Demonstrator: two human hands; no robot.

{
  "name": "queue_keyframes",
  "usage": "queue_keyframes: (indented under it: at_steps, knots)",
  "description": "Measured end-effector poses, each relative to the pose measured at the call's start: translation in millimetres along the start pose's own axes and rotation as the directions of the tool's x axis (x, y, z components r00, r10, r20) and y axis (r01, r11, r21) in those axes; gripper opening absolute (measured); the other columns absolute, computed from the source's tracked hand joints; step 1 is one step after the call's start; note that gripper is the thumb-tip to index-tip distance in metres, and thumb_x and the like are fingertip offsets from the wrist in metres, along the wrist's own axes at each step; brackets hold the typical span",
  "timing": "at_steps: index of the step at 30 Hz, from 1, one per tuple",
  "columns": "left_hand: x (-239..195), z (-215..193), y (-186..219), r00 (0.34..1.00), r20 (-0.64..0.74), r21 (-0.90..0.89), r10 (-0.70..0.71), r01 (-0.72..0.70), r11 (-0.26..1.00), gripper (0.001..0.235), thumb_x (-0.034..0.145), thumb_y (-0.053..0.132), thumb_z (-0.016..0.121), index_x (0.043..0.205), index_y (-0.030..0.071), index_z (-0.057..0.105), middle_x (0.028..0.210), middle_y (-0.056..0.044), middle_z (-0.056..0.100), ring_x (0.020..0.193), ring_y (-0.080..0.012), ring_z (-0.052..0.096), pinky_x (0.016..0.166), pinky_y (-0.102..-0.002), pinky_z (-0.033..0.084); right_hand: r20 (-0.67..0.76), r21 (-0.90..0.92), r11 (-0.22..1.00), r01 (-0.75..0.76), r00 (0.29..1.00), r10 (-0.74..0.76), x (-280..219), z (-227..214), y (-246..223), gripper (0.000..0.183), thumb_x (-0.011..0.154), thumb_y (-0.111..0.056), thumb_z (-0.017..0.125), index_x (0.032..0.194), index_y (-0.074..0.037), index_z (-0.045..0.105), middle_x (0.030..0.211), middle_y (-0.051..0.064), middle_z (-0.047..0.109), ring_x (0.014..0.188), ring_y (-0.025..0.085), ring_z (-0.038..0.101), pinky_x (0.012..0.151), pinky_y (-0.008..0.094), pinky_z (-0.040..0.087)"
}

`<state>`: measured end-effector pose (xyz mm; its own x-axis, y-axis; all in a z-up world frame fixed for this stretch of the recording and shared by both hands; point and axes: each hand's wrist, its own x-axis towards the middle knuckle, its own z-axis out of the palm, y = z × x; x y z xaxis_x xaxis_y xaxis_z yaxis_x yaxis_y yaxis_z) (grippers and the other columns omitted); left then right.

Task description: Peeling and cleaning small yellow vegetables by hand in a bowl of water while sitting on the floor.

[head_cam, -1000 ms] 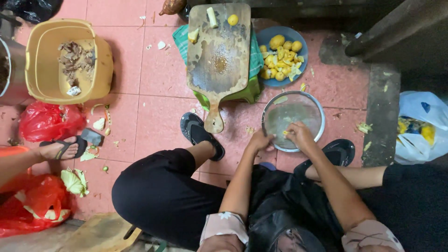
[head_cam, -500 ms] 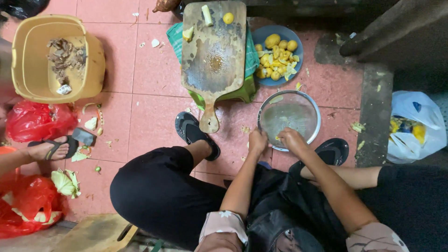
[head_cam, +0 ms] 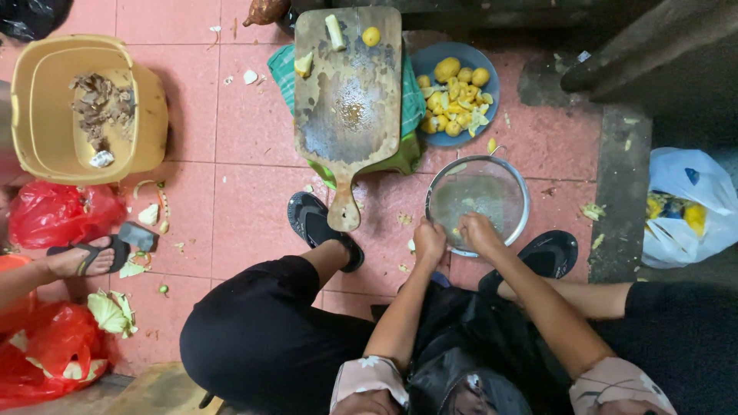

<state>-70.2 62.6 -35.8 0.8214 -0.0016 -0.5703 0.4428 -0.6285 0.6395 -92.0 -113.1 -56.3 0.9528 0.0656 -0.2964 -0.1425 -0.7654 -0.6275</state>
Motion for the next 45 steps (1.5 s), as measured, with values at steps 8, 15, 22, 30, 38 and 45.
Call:
queue_keyframes:
  at_steps: [8,15,22,30,38,45]
  knots:
    - [-5,-7,10,1.000,0.009,-0.013,-0.019,0.019,1.000,0.035,0.094,0.022,0.050,0.118,-0.004,0.056,0.102,-0.035,0.069,0.106,-0.0532,0.067,0.092,-0.062,0.055,0.016,-0.056,0.998,-0.040,0.999,0.041,-15,-24,-41,0.006,0.089,-0.015,0.061,0.084,-0.011,0.061,0.082,0.017,0.061,0.089,0.042,0.069,0.079,0.051,0.056]
    - [-5,-9,8,1.000,0.024,-0.032,-0.016,0.017,0.999,0.031,0.094,0.021,0.049,0.114,-0.001,0.057,0.100,-0.035,0.069,0.106,-0.0540,0.066,0.093,-0.062,0.054,-0.166,-0.283,0.959,0.024,0.983,-0.073,-14,4,-47,0.004,0.088,-0.013,0.057,0.086,-0.011,0.053,0.086,0.013,0.054,0.085,0.036,0.066,0.073,0.043,0.056]
    - [1,-7,5,1.000,0.023,-0.003,0.014,-0.014,1.000,0.031,0.093,0.020,0.049,0.115,0.000,0.055,0.102,-0.034,0.069,0.107,-0.0531,0.066,0.095,-0.061,0.054,-0.266,-0.325,0.946,0.022,0.957,-0.113,-5,3,-55,0.004,0.083,-0.008,0.057,0.087,-0.007,0.055,0.086,0.019,0.055,0.083,0.042,0.063,0.072,0.048,0.054]
    - [3,-3,0,0.996,-0.001,0.032,0.090,-0.090,0.995,0.038,0.093,0.021,0.050,0.123,-0.003,0.054,0.102,-0.034,0.069,0.106,-0.0529,0.067,0.094,-0.060,0.055,-0.207,-0.125,0.973,-0.195,0.964,0.167,15,-20,-45,0.008,0.086,-0.004,0.060,0.094,-0.004,0.060,0.091,0.018,0.060,0.091,0.043,0.067,0.081,0.048,0.055]
    - [-3,-6,2,0.997,-0.007,0.025,0.082,-0.082,0.996,0.042,0.093,0.020,0.047,0.125,-0.006,0.053,0.101,-0.036,0.068,0.104,-0.0551,0.067,0.092,-0.061,0.055,-0.212,-0.107,0.977,0.187,0.955,-0.206,-44,-19,-48,0.020,0.089,-0.010,0.058,0.103,-0.018,0.070,0.091,0.010,0.065,0.096,0.037,0.068,0.086,0.043,0.057]
    - [-10,-10,10,0.998,-0.027,0.002,0.054,-0.054,0.999,0.043,0.093,0.021,0.047,0.126,-0.005,0.053,0.099,-0.036,0.069,0.103,-0.0547,0.067,0.091,-0.062,0.055,-0.209,-0.153,0.937,0.314,0.916,-0.341,-43,-21,-43,0.009,0.091,-0.024,0.063,0.084,-0.019,0.067,0.075,0.007,0.055,0.080,0.034,0.064,0.075,0.041,0.055]
